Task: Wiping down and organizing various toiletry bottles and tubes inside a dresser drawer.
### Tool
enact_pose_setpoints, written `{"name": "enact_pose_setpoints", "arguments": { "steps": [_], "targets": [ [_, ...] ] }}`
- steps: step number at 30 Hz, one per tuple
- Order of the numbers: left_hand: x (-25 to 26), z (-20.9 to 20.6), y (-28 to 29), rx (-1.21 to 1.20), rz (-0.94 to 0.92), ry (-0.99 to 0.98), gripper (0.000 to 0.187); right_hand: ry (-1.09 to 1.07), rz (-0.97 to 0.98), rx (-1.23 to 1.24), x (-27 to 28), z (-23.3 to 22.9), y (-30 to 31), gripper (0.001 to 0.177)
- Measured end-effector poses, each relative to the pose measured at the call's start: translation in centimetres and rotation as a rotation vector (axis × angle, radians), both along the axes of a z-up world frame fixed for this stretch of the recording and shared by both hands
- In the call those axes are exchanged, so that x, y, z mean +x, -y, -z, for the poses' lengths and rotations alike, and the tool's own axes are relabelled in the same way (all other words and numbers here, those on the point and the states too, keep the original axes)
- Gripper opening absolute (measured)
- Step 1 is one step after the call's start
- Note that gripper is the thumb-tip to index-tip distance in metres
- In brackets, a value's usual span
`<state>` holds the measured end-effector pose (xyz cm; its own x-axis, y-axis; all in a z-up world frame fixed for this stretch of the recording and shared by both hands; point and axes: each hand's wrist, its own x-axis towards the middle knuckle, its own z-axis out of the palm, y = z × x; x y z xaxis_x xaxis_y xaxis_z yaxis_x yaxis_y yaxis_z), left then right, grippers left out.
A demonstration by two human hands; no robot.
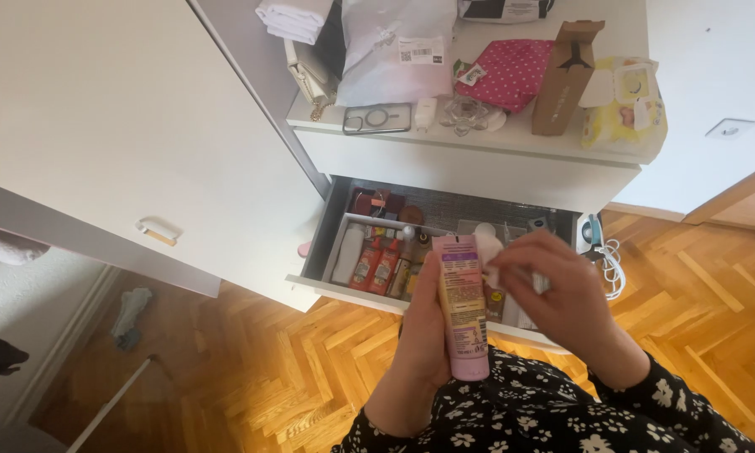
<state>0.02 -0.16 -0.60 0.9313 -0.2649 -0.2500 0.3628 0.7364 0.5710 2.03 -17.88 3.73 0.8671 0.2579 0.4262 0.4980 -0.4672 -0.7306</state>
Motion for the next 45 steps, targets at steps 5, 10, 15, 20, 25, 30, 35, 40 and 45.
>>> {"name": "enact_pose_setpoints", "arguments": {
  "steps": [5,10,15,20,25,30,35,40,45],
  "targets": [
    [0.1,-2.1,0.7,-0.068,-0.041,0.046,0.045,-0.166,0.046,0.483,1.0,3.4,2.6,0.021],
    [0.4,-1.2,2.2,0.011,-0.107,0.067,0.025,-0.471,-0.082,0.757,0.6,4.5,3.0,0.021],
    [1.1,-0.9,3.2,0.03,-0.267,0.036,0.019,-0.668,-0.305,0.454,-0.1,4.4,1.7,0.033],
    [2.2,0.2,2.7,0.07,-0.47,0.032,0.019,-0.734,-0.349,0.179,1.6,5.4,5.2,0.026],
    [4.2,3.8,2.9,0.125,-0.529,0.145,0.018,-0.646,-0.296,0.424,3.1,12.5,8.1,0.015],
    [6.5,8.6,5.2,0.287,-0.35,-0.112,0.026,-0.757,0.005,0.199,2.1,10.8,2.1,0.04],
    [7.6,21.1,6.8,0.547,-0.124,-0.101,0.04,-0.939,0.219,-0.027,2.5,18.7,3.1,0.044],
    [9.2,30.1,4.1,1.535,0.087,0.238,0.063,-1.176,0.464,-0.259,4.1,29.2,6.2,0.042],
    [10.2,36.2,1.0,1.96,0.18,0.526,0.068,-1.169,0.561,-0.667,5.5,38.7,7.4,0.045]
  ]
}}
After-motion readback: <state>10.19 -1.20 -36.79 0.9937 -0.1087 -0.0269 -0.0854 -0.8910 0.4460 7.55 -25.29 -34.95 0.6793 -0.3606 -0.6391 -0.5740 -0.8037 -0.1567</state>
